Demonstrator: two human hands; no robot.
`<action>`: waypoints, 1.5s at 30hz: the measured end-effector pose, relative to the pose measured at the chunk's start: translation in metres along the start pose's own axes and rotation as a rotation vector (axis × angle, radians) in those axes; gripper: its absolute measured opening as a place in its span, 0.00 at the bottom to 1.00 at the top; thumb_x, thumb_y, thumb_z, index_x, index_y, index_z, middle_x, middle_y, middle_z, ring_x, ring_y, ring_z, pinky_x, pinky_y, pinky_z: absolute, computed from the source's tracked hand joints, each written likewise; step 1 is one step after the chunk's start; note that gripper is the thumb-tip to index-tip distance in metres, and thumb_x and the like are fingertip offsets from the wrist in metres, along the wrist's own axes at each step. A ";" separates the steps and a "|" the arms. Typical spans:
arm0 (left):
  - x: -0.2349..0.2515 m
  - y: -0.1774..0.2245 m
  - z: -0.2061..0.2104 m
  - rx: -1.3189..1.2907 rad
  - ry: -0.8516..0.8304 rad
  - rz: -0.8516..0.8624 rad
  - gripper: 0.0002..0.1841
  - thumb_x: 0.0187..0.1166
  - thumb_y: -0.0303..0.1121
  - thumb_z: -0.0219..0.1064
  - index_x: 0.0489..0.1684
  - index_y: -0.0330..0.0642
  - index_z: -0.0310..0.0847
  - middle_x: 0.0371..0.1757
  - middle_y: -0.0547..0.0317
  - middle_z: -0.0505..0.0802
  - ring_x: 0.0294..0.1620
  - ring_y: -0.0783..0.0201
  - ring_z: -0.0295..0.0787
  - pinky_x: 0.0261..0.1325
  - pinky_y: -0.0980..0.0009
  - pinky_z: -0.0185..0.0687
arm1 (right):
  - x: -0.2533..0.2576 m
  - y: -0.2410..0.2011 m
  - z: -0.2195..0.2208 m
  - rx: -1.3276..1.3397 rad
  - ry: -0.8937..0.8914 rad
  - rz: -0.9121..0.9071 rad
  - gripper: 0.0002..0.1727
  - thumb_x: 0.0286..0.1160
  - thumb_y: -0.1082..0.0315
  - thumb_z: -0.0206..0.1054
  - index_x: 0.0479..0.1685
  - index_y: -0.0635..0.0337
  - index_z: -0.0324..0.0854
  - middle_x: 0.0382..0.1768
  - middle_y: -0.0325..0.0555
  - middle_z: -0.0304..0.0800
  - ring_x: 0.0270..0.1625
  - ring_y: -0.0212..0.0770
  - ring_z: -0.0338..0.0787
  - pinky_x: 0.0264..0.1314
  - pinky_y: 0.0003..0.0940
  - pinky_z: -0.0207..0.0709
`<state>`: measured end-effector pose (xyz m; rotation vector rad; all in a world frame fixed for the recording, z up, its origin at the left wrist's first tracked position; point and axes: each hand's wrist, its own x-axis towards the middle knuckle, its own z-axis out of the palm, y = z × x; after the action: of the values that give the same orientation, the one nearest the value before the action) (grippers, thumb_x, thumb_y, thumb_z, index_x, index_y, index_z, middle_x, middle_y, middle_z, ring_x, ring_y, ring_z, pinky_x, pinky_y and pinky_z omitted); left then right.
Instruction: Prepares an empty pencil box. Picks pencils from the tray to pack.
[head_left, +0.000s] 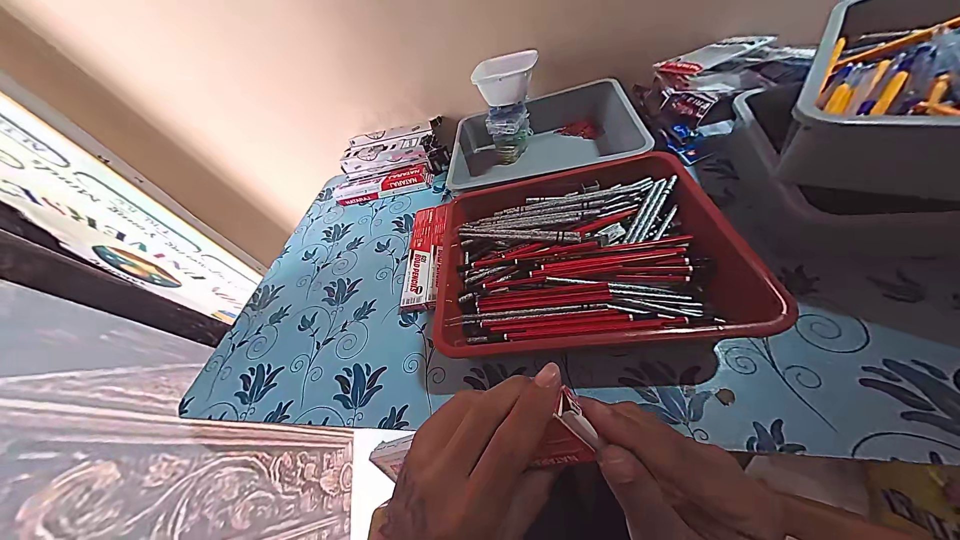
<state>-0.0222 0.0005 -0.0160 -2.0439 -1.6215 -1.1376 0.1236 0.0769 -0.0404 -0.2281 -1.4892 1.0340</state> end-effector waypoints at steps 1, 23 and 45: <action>0.000 0.001 0.000 0.019 0.003 -0.003 0.24 0.84 0.41 0.66 0.75 0.42 0.71 0.59 0.53 0.88 0.51 0.69 0.84 0.55 0.83 0.74 | -0.001 0.001 0.002 0.006 0.018 -0.001 0.13 0.87 0.63 0.63 0.59 0.54 0.91 0.55 0.26 0.96 0.58 0.17 0.90 0.64 0.13 0.80; 0.000 0.003 -0.004 -0.232 0.040 -0.069 0.34 0.81 0.44 0.71 0.85 0.50 0.60 0.67 0.60 0.87 0.66 0.77 0.84 0.69 0.82 0.77 | -0.011 0.004 0.020 0.168 -0.053 -0.024 0.33 0.84 0.54 0.67 0.90 0.40 0.65 0.73 0.20 0.86 0.69 0.19 0.86 0.71 0.18 0.81; -0.007 -0.066 -0.042 -0.667 0.574 -0.482 0.32 0.73 0.41 0.73 0.79 0.59 0.67 0.78 0.66 0.80 0.70 0.59 0.86 0.62 0.59 0.91 | -0.003 0.007 -0.007 -0.020 -0.739 0.224 0.26 0.78 0.65 0.69 0.71 0.74 0.80 0.62 0.60 0.91 0.62 0.32 0.90 0.65 0.20 0.80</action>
<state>-0.0996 -0.0105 -0.0094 -1.3837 -1.5783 -2.4292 0.1274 0.0818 -0.0480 -0.0179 -2.1719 1.3678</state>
